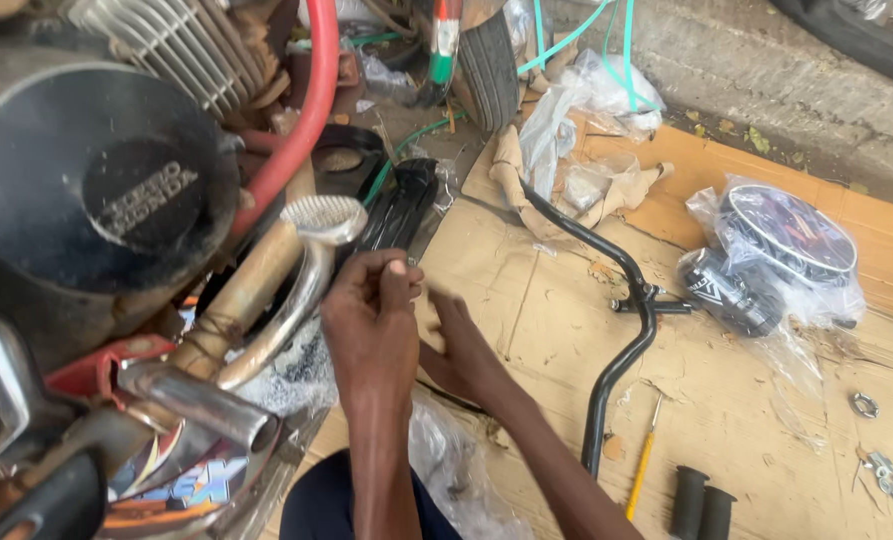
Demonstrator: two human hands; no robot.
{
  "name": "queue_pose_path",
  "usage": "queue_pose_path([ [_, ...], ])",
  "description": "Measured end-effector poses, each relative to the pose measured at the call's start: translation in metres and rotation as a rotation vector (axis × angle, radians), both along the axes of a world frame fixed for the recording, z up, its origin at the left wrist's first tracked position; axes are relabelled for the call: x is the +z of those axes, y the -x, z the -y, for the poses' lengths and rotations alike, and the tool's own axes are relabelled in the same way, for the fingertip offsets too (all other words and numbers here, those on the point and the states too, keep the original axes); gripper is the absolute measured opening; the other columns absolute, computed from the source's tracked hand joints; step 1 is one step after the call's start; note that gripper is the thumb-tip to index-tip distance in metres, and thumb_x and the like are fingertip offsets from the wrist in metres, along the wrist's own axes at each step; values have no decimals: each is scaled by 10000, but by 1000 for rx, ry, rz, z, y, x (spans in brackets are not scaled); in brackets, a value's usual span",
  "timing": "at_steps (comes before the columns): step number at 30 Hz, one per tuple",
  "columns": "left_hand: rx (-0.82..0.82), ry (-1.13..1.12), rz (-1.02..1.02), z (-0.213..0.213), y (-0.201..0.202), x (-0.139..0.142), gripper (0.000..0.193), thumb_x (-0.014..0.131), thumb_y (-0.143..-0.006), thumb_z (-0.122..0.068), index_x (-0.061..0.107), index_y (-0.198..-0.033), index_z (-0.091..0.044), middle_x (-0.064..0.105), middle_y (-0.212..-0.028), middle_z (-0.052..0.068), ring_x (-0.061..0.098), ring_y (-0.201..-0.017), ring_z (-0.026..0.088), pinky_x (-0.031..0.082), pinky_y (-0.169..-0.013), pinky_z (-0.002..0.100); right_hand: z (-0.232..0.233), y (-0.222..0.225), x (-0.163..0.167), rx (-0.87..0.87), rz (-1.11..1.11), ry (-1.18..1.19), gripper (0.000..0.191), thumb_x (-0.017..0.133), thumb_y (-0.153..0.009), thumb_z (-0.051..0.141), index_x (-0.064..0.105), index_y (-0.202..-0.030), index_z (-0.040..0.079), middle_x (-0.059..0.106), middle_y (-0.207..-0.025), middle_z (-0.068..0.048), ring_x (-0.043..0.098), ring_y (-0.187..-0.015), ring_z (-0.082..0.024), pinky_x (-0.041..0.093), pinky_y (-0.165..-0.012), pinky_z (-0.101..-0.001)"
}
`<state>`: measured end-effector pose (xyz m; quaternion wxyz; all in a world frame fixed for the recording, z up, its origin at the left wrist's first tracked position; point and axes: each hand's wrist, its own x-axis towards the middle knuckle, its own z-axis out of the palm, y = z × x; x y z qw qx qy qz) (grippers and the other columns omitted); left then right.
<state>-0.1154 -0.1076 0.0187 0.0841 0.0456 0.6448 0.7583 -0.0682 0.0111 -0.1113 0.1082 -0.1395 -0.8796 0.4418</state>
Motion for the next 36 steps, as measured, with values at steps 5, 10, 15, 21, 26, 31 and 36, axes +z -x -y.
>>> queue_pose_path([
  [5, -74, -90, 59, -15, 3, -30, 144, 591, -963, -82, 693, -1024, -1, 743, -857, 93, 684, -744, 125, 549, -683, 261, 27, -105, -1, 436, -60, 37, 683, 809, -854, 120, 502, -1458, 32, 475, -1500, -238, 472, -1347, -420, 431, -1045, -485],
  [10, -205, -51, -100, -38, 0, -60, 143, 625, -971, -111, 696, -988, 13, 731, -791, 80, 663, -693, 124, 528, -627, 263, 52, -124, -33, 560, -159, 245, 585, 671, -711, -32, 655, -1293, 30, 653, -1279, -186, 625, -1141, -351, 541, -987, -436],
  [15, -332, 313, -75, -56, -32, -78, 179, 619, -945, -137, 735, -976, -3, 760, -764, 95, 696, -680, 147, 538, -650, 295, 63, -126, -21, 536, -185, 334, 454, 641, -778, -3, 664, -1230, 27, 677, -1231, -163, 644, -1089, -313, 542, -943, -404],
  [21, -624, 586, -119, -74, -49, -95, 195, 678, -890, -202, 744, -1001, -55, 784, -817, 96, 771, -728, 174, 576, -709, 343, 31, -137, -19, 476, -126, 388, 306, 605, -857, 33, 675, -1155, 23, 706, -1173, -135, 667, -1025, -266, 544, -891, -367],
  [26, -519, 804, -155, -78, -39, -101, 240, 690, -892, -269, 762, -1042, -95, 797, -852, 101, 744, -788, 230, 558, -767, 368, -14, -150, -61, 329, -50, 376, 206, 575, -923, 62, 684, -1093, 20, 731, -1125, -112, 687, -973, -228, 545, -847, -336],
  [31, -511, 712, -5, -92, -38, -94, 296, 620, -936, -271, 713, -1130, -70, 806, -911, 107, 792, -818, 222, 595, -751, 381, -118, -214, -40, -413, -377, 209, 171, 544, -989, 92, 693, -1030, 17, 755, -1078, -89, 706, -920, -189, 547, -803, -305],
  [36, -555, 744, -73, -104, -37, -96, 329, 609, -946, -303, 705, -1158, -72, 823, -929, 118, 814, -823, 212, 602, -788, 363, -282, -222, 13, -955, -85, -891, 601, 600, -786, -43, 559, -1368, 102, 593, -1309, -213, 555, -1145, -398, 442, -984, -523],
])
